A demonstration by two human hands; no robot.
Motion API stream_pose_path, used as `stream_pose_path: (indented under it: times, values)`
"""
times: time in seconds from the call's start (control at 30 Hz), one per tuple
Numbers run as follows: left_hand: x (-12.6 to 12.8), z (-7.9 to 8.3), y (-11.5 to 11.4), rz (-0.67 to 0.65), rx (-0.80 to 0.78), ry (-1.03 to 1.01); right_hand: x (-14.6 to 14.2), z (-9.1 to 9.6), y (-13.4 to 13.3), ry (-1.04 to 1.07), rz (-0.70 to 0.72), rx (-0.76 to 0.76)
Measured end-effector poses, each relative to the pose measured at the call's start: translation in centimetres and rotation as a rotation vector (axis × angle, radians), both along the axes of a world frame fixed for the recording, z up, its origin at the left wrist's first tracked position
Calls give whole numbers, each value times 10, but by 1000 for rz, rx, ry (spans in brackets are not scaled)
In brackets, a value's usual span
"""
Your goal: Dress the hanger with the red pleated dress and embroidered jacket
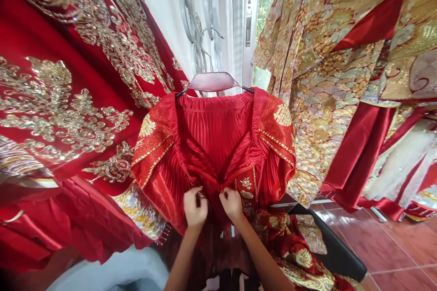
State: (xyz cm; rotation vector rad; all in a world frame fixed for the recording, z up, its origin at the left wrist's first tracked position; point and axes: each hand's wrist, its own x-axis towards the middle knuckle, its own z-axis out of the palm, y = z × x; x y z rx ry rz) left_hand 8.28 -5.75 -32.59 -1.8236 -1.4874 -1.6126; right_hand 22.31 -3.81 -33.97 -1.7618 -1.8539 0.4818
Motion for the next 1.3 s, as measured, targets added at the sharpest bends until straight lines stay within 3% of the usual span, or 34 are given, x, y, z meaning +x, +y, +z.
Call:
stream_pose_path:
  times: [0.03,0.1,0.17,0.23,0.43,0.67,0.83,0.97,1.17,1.3]
  values:
    - [10,-21,-4,-80,-141,6,-1,-3,-4,11,27,-1]
    - [25,-47,-5,-266,-385,-82,-1,-4,-9,20,72,-5]
    - [33,-55,2,-434,-552,-177,2,-1,-13,15,94,-12]
    - [35,-54,10,-516,-623,-237,7,5,-15,3,94,-22]
    - [46,-60,9,-464,-615,-407,12,22,-27,112,13,-54]
    - [58,-62,-6,-493,-624,-559,4,15,-28,400,-104,49]
    - [54,-58,-11,-483,-619,-597,0,13,-27,915,1,-303]
    - [58,-57,-16,-501,-627,-613,-9,18,-34,1073,14,-413]
    - [61,-59,-14,-429,-578,-547,-19,46,-31,1367,-183,-358]
    - [60,-62,-9,-376,-575,-451,-20,71,-19,1434,-192,-268]
